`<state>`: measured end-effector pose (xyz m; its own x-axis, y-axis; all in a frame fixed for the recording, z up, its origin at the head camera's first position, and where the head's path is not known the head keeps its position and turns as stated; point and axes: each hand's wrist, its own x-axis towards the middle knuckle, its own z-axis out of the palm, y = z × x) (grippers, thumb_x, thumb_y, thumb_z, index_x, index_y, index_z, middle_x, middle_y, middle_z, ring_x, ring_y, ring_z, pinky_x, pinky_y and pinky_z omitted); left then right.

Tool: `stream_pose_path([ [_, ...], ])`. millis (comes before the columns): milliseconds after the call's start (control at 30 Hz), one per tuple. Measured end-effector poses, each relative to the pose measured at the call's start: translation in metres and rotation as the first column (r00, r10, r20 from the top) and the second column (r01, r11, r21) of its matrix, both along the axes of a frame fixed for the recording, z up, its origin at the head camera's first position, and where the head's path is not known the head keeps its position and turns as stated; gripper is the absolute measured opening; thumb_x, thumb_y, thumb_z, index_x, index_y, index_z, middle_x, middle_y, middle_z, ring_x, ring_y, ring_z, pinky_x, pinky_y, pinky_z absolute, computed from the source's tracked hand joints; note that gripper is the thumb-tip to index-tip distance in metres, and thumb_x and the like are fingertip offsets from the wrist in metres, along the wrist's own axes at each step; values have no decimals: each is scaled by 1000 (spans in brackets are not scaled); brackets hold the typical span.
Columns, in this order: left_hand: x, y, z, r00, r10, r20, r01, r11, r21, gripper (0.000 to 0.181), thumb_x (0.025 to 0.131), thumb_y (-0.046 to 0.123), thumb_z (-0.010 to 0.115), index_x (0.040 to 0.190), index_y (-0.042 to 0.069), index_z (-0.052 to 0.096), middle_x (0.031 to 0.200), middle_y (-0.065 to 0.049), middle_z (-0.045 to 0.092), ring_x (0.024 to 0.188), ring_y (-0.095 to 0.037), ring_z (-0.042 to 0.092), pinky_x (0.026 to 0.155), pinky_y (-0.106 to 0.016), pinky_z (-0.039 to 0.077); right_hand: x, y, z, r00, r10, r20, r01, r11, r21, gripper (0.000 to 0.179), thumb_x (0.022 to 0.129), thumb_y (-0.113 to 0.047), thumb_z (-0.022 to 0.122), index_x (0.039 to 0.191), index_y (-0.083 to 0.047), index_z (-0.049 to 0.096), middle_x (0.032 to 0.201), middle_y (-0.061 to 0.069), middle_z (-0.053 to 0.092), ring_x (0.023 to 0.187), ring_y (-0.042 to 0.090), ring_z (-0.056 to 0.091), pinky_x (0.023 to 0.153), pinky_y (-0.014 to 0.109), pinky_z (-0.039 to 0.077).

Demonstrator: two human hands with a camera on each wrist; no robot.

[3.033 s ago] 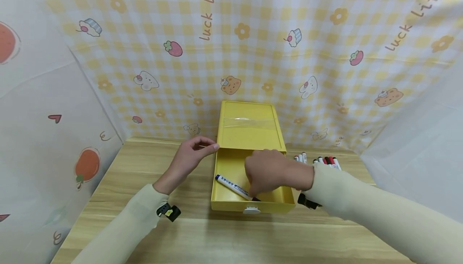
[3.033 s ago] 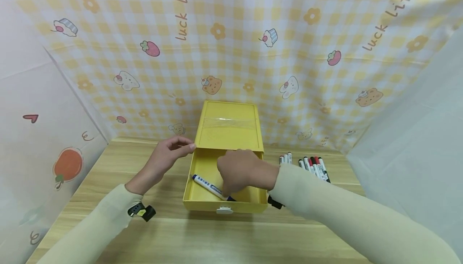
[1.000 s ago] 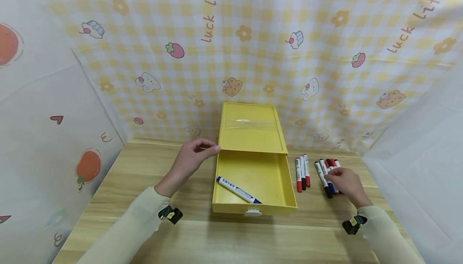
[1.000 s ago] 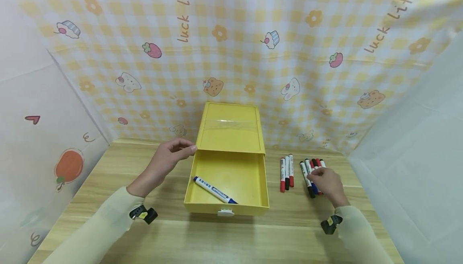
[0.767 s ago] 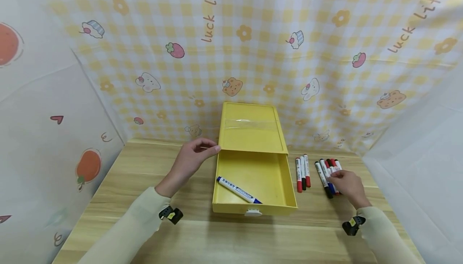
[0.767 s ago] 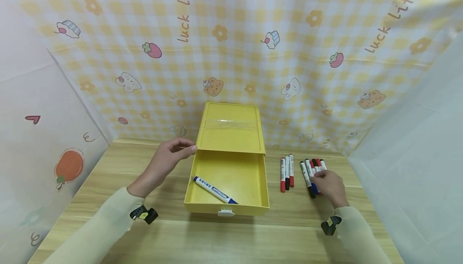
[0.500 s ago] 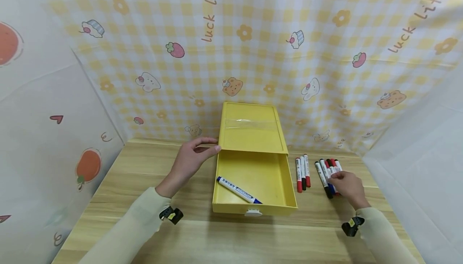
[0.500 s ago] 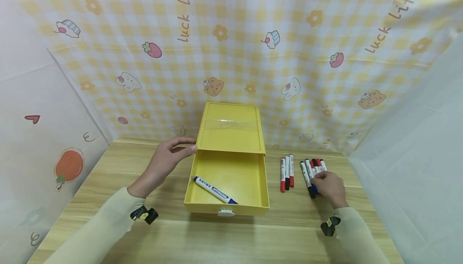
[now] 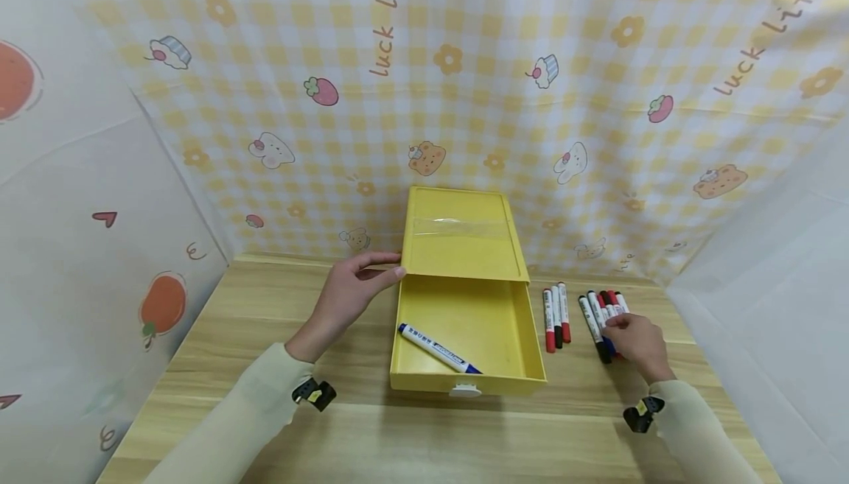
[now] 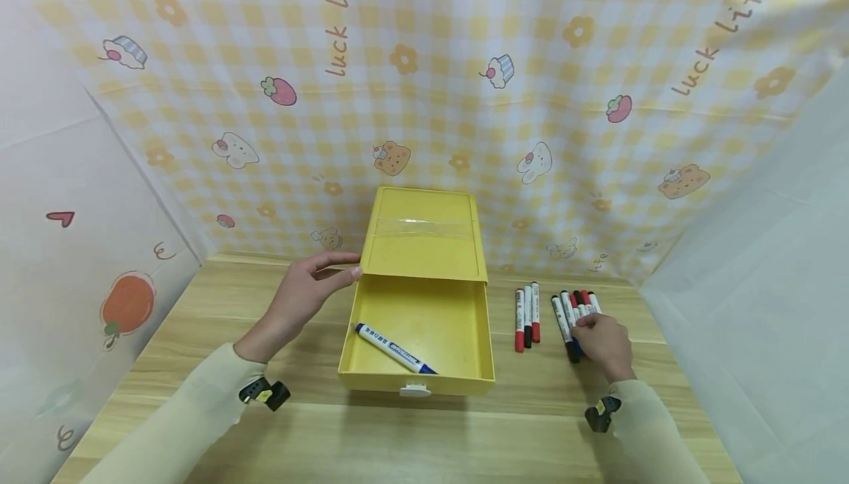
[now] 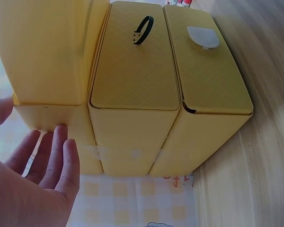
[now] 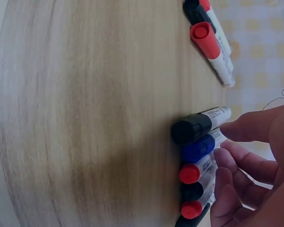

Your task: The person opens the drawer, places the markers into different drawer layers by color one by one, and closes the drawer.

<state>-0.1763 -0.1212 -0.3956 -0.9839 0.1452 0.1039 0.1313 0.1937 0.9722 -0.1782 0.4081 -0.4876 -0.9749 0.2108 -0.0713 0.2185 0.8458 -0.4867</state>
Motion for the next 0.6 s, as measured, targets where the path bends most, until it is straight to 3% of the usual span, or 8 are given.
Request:
stream_pose_path([
  [333,0,0,-1,1000,3,-2,-3,1000,-3,42,101,34,83,136,11,78,137,-8,74,120,-28,74,107,-54,56,-2,0,-4,1000,-6,18,5,999,42,31,97,-23,76,107,6,77,97,23,76,79,32,68,62,41,51],
  [600,-1,0,-2,1000,5,7,-5,1000,-9,42,101,34,84,136,12,78,138,-7,73,118,-27,74,106,-54,56,-3,-4,-6,999,-9,33,7,998,61,32,94,-27,79,104,4,76,92,18,73,75,27,65,58,37,48],
])
